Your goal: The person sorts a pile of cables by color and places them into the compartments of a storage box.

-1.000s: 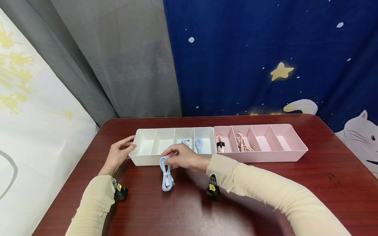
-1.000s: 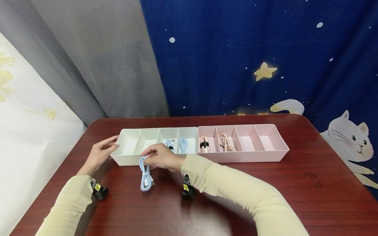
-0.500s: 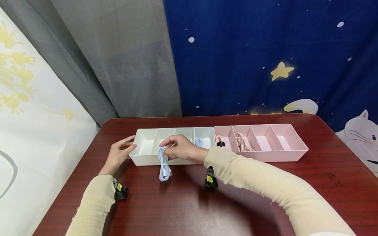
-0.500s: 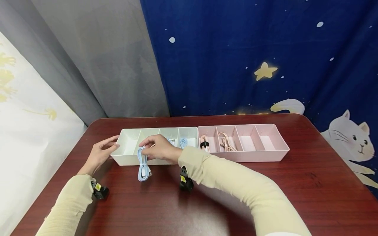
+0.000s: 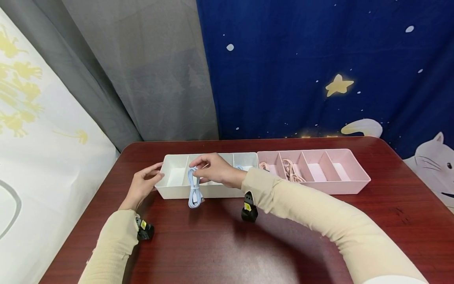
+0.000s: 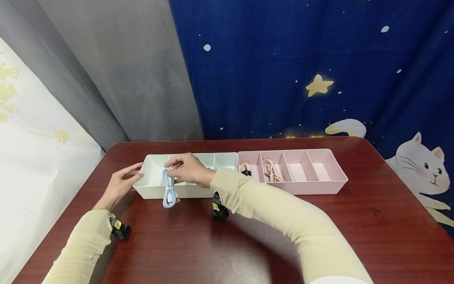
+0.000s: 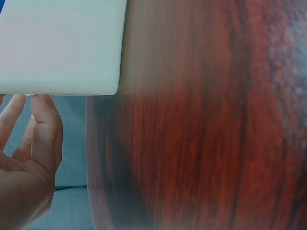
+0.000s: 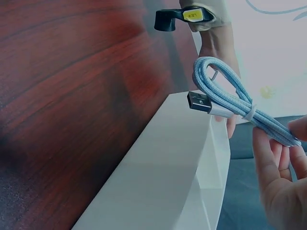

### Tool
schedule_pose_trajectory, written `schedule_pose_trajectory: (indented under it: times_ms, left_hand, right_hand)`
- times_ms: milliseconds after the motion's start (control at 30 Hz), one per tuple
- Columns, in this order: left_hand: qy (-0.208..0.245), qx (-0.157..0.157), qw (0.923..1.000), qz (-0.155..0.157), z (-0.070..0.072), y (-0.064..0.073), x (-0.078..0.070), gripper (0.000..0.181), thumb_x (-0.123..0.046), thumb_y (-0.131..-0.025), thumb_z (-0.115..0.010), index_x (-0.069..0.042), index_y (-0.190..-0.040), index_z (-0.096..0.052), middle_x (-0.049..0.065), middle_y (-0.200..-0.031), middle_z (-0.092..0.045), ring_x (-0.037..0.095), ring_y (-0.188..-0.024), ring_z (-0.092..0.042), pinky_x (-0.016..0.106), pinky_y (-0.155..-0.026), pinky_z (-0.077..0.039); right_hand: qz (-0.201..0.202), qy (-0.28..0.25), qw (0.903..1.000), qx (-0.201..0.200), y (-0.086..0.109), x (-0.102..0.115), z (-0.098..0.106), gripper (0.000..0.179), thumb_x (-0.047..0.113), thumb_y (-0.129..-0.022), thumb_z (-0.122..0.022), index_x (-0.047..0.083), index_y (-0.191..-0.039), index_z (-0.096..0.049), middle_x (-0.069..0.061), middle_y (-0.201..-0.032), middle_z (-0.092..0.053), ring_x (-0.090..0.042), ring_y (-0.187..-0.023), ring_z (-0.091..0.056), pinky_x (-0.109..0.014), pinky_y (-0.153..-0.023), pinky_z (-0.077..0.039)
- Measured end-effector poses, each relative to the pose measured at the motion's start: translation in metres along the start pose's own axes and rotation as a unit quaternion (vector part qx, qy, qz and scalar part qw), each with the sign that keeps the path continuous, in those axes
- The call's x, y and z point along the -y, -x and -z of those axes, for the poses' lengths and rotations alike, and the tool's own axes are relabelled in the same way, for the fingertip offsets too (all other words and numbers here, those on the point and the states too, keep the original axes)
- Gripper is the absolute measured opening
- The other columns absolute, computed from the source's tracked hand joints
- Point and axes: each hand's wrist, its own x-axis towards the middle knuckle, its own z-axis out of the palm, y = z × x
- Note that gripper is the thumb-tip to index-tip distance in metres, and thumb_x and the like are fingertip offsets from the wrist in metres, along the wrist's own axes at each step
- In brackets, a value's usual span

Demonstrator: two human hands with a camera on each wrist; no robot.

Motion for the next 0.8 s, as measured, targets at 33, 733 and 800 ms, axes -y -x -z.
schedule_pose_trajectory:
  times_ms: [33, 733, 800]
  left_hand:
    - [-0.001, 0.000, 1.0000, 0.000, 0.000, 0.000, 0.000, 0.050, -0.030, -0.086, -0.057, -0.014, -0.132, -0.045, 0.016, -0.112, -0.050, 0.009, -0.079, -0.055, 0.027, -0.064, -0.049]
    - [-0.001, 0.001, 1.0000, -0.006, 0.000, 0.001, 0.002, 0.050, -0.032, -0.085, -0.058, -0.015, -0.131, -0.046, 0.015, -0.112, -0.051, 0.010, -0.082, -0.054, 0.027, -0.064, -0.049]
    - [0.000, 0.002, 1.0000, -0.006, 0.001, 0.001, 0.002, 0.050, -0.032, -0.086, -0.058, -0.015, -0.131, -0.046, 0.015, -0.112, -0.051, 0.011, -0.083, -0.053, 0.027, -0.065, -0.049]
  right_hand:
    - [0.000, -0.001, 1.0000, 0.000, -0.001, 0.001, 0.000, 0.024, -0.005, -0.080, -0.058, -0.002, -0.103, -0.061, -0.007, -0.083, -0.048, -0.014, -0.072, -0.054, -0.031, -0.065, -0.051]
    - [0.001, -0.016, 0.9991, -0.040, -0.018, 0.009, 0.003, 0.023, -0.005, -0.080, -0.058, -0.002, -0.102, -0.060, -0.010, -0.086, -0.050, -0.015, -0.075, -0.056, -0.028, -0.064, -0.051]
    - [0.000, -0.018, 0.9989, -0.044, -0.020, 0.010, 0.003, 0.023, -0.006, -0.079, -0.058, -0.003, -0.102, -0.060, -0.010, -0.086, -0.050, -0.015, -0.074, -0.056, -0.029, -0.064, -0.051]
